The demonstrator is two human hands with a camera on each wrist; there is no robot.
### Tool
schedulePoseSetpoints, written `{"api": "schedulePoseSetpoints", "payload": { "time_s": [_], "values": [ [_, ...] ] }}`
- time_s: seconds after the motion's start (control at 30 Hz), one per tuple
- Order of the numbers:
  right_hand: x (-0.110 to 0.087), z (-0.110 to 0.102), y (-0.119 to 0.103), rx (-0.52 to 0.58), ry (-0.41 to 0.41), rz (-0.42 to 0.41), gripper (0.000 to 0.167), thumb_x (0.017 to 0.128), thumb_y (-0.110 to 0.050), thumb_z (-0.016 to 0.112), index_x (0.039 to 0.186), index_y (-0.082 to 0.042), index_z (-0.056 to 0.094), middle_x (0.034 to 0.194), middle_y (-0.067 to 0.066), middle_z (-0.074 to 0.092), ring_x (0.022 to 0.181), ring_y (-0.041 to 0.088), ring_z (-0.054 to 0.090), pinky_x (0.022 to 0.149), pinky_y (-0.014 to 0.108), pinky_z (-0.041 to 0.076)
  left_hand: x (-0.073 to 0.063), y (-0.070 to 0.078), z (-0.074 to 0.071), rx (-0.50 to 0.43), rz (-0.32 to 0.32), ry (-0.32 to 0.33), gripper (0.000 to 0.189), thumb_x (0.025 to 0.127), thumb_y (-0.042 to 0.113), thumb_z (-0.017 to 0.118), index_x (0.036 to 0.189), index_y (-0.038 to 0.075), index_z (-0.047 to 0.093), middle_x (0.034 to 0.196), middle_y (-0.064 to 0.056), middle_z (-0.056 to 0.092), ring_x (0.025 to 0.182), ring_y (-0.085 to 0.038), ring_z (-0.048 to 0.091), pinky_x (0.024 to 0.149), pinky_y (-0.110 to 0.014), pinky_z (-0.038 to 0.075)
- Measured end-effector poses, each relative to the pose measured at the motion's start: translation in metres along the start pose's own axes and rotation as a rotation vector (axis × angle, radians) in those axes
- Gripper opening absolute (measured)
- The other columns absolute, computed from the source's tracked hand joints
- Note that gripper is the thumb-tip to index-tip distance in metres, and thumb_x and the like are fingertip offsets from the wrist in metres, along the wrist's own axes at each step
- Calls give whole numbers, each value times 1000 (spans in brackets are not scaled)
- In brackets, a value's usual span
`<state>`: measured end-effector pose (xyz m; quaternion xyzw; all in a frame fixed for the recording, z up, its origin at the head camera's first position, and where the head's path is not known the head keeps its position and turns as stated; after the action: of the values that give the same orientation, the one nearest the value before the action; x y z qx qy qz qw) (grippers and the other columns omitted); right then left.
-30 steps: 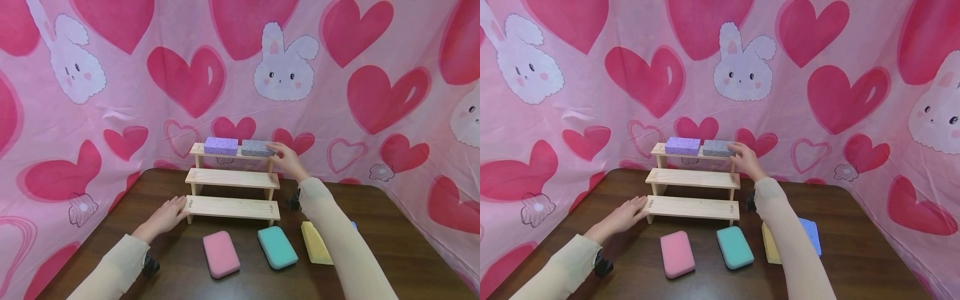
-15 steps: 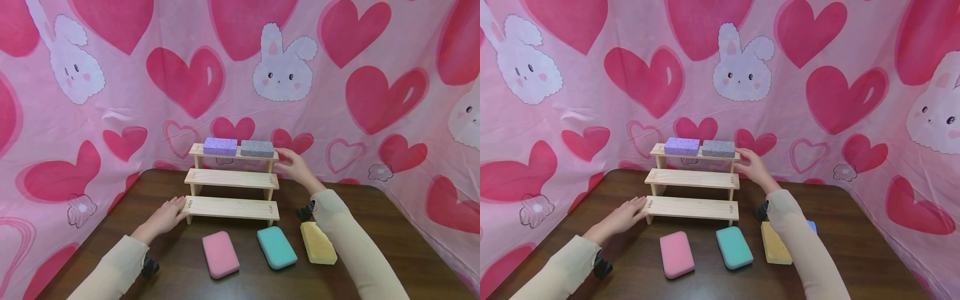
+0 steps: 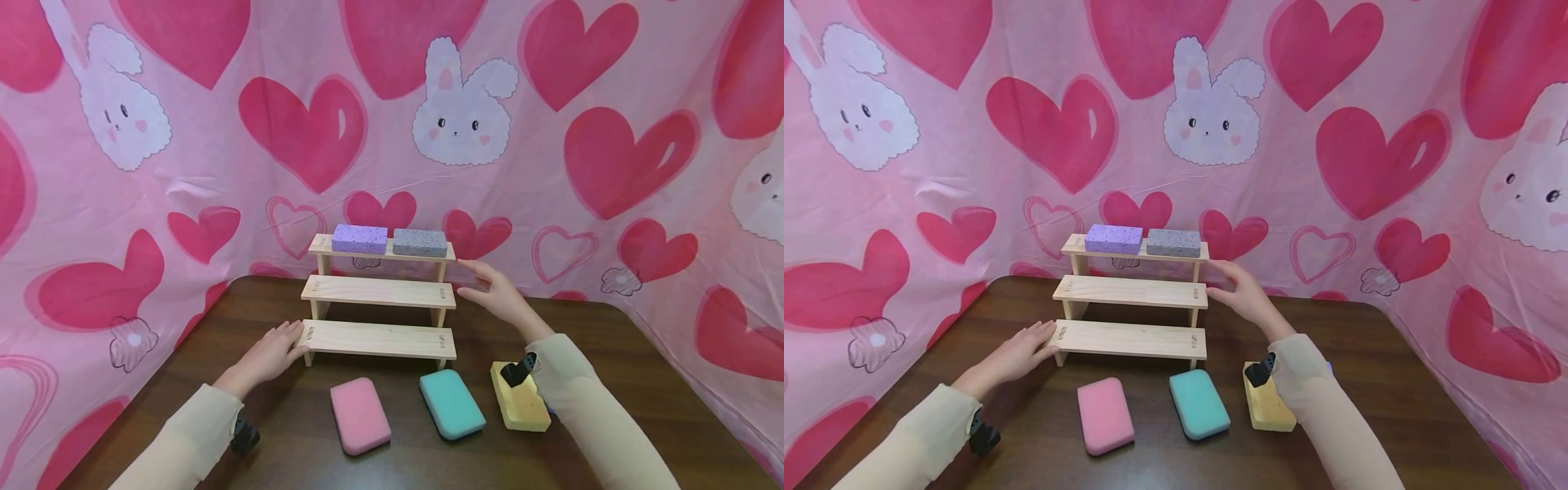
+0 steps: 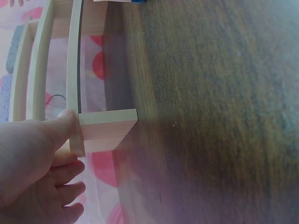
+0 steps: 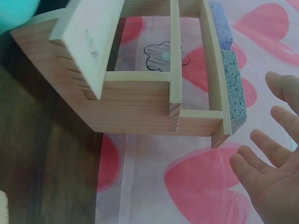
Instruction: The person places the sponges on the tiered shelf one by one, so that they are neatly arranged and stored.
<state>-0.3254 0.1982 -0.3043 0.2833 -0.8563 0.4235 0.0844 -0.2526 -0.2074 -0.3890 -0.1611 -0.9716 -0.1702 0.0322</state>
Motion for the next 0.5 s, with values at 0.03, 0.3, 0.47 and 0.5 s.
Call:
{"api": "schedulePoseSetpoints", "payload": {
  "time_s": [0.03, 0.3, 0.47, 0.5],
  "values": [
    [-3, 0, 1, -2, -3, 1, 59, 84, -15, 68, 137, -3, 42, 139, 18, 39, 128, 34, 33, 102, 53, 28, 0, 0, 0, 0, 0, 0, 57, 90, 23, 59, 132, -11, 41, 135, -29, 39, 126, -45, 30, 103, -55, 22],
    [-23, -2, 8, 11, -29, 6, 62, 84, -17, 68, 138, -4, 40, 140, 18, 37, 127, 35, 33, 102, 51, 28, 0, -1, 1, -2, 4, 4, 57, 91, 24, 59, 132, -12, 40, 135, -29, 39, 126, -45, 30, 103, -55, 22],
    [-37, -5, 18, 35, -48, 22, 61, 85, -17, 68, 137, -2, 41, 139, 18, 38, 126, 36, 33, 101, 50, 30, 0, -1, 0, -4, 4, 3, 57, 91, 24, 58, 132, -12, 40, 135, -29, 39, 127, -45, 30, 103, -55, 22],
    [-40, -5, 20, 43, -55, 27, 60, 85, -17, 68, 137, -1, 41, 138, 18, 39, 127, 35, 33, 101, 49, 29, 0, -1, 1, -3, 5, 2, 57, 91, 24, 58, 132, -12, 40, 135, -29, 39, 126, -45, 30, 103, -55, 22]
  ]
}}
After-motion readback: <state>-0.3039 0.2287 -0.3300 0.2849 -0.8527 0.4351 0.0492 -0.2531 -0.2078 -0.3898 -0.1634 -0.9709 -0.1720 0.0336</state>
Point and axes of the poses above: each hand's wrist, its own x-axis towards the middle knuckle, its own z-axis out of the palm, y = z × x, the point moved 2 cm from there along x, towards the middle knuckle
